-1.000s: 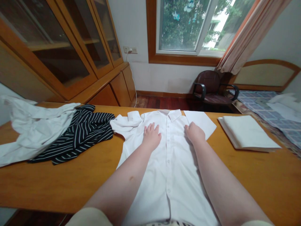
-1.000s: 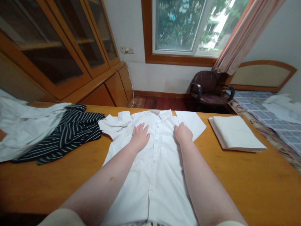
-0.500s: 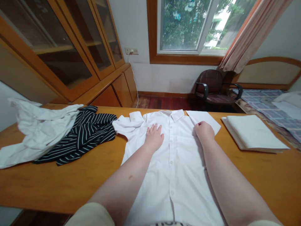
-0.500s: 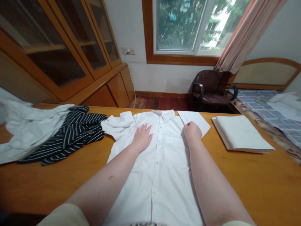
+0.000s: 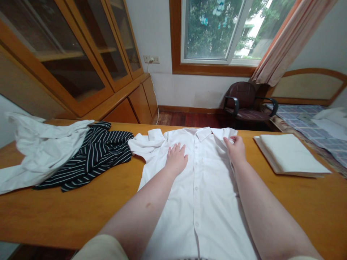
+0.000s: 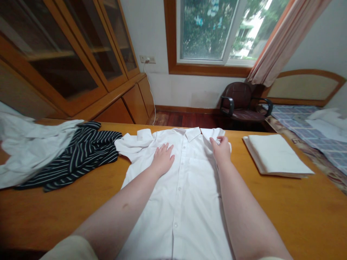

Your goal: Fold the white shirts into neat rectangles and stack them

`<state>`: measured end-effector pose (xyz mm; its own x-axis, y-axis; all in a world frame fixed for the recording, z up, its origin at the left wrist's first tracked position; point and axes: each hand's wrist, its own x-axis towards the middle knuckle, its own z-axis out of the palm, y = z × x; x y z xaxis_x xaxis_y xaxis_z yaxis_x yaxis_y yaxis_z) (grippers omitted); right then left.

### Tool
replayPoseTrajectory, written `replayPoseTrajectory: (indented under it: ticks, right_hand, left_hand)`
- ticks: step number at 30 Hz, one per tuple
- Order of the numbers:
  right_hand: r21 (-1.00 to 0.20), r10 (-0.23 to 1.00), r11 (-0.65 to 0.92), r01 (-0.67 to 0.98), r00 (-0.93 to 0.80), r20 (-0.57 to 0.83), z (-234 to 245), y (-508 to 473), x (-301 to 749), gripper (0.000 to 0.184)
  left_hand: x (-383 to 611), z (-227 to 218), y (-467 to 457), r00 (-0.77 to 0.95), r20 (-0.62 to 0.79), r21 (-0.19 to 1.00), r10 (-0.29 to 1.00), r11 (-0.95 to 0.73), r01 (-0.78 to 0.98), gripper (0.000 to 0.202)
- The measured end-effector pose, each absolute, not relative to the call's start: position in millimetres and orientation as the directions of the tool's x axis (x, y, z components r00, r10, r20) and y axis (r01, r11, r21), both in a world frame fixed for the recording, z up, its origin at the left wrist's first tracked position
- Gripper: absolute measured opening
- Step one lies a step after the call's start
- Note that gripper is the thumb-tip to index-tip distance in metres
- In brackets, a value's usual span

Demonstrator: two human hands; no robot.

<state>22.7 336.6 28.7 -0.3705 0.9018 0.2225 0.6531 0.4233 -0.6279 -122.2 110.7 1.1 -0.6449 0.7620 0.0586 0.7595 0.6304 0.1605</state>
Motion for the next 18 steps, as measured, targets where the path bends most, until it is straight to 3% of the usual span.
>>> replayPoseTrajectory:
  ticks: [3, 6, 8, 10, 12, 14, 18]
  right_hand:
    - [-0.482, 0.897, 0.424, 0.767, -0.430, 0.103, 31.5, 334.3, 21.3, 0.062]
    - [-0.375, 0.902, 0.409, 0.832, -0.431, 0.025, 34.1, 333.5, 21.0, 0.041]
    - [-0.335, 0.908, 0.414, 0.847, -0.411, 0.083, 36.0, 333.3, 21.8, 0.036]
    - [-0.322, 0.880, 0.470, 0.822, -0.410, 0.239, 38.1, 332.1, 23.4, 0.036]
    - [-0.365, 0.814, 0.564, 0.741, -0.423, 0.398, 39.2, 329.9, 25.7, 0.036]
    - [-0.461, 0.769, 0.633, 0.622, -0.438, 0.465, 38.4, 327.6, 28.2, 0.035]
    - [-0.683, 0.772, 0.607, 0.407, -0.506, 0.386, 34.3, 327.6, 30.3, 0.032]
  left_hand:
    - [-122.2, 2.3, 110.5, -0.650, 0.053, 0.154, 0.758, 0.637, 0.756, 0.054]
    - [-122.0, 3.1, 110.2, -0.645, 0.059, 0.154, 0.762, 0.631, 0.760, 0.054]
    - [-121.9, 3.0, 110.2, -0.643, 0.060, 0.157, 0.763, 0.629, 0.761, 0.054]
    - [-121.9, 2.7, 110.5, -0.646, 0.054, 0.160, 0.761, 0.632, 0.758, 0.054]
    - [-121.9, 2.5, 110.8, -0.649, 0.048, 0.164, 0.760, 0.634, 0.755, 0.055]
    - [-121.9, 2.4, 110.8, -0.649, 0.049, 0.165, 0.759, 0.635, 0.755, 0.055]
    - [-122.2, 2.3, 110.2, -0.646, 0.060, 0.165, 0.761, 0.630, 0.759, 0.054]
